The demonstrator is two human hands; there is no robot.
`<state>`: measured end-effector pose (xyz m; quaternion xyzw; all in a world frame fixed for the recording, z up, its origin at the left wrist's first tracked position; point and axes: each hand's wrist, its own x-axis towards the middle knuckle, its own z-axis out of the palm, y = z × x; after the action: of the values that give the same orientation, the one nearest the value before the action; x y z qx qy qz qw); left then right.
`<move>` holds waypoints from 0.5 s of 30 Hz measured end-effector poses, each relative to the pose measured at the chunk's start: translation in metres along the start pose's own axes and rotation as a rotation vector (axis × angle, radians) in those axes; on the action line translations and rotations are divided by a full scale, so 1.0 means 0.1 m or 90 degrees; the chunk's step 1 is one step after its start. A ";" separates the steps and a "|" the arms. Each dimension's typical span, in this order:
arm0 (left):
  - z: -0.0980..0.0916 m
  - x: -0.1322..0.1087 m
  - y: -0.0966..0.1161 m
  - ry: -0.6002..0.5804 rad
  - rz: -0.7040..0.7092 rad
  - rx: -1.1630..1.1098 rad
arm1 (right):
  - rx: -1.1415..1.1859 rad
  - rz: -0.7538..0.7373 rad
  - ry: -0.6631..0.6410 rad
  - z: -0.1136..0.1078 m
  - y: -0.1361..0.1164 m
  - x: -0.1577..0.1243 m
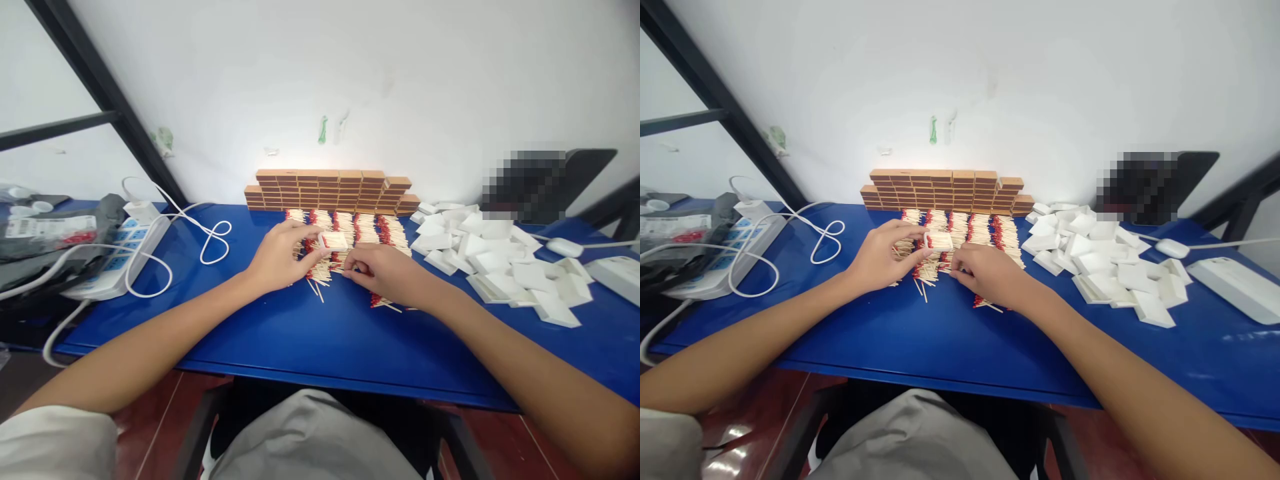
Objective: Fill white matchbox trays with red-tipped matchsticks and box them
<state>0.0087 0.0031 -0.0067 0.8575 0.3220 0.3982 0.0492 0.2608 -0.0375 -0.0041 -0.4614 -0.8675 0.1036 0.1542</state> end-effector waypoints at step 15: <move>-0.01 0.01 0.01 -0.012 0.000 0.002 | -0.017 0.053 -0.075 -0.19 -0.07 -0.03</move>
<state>0.0086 0.0027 -0.0052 0.8614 0.3220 0.3896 0.0510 0.2642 -0.0434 0.0148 -0.4924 -0.8564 0.1251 0.0924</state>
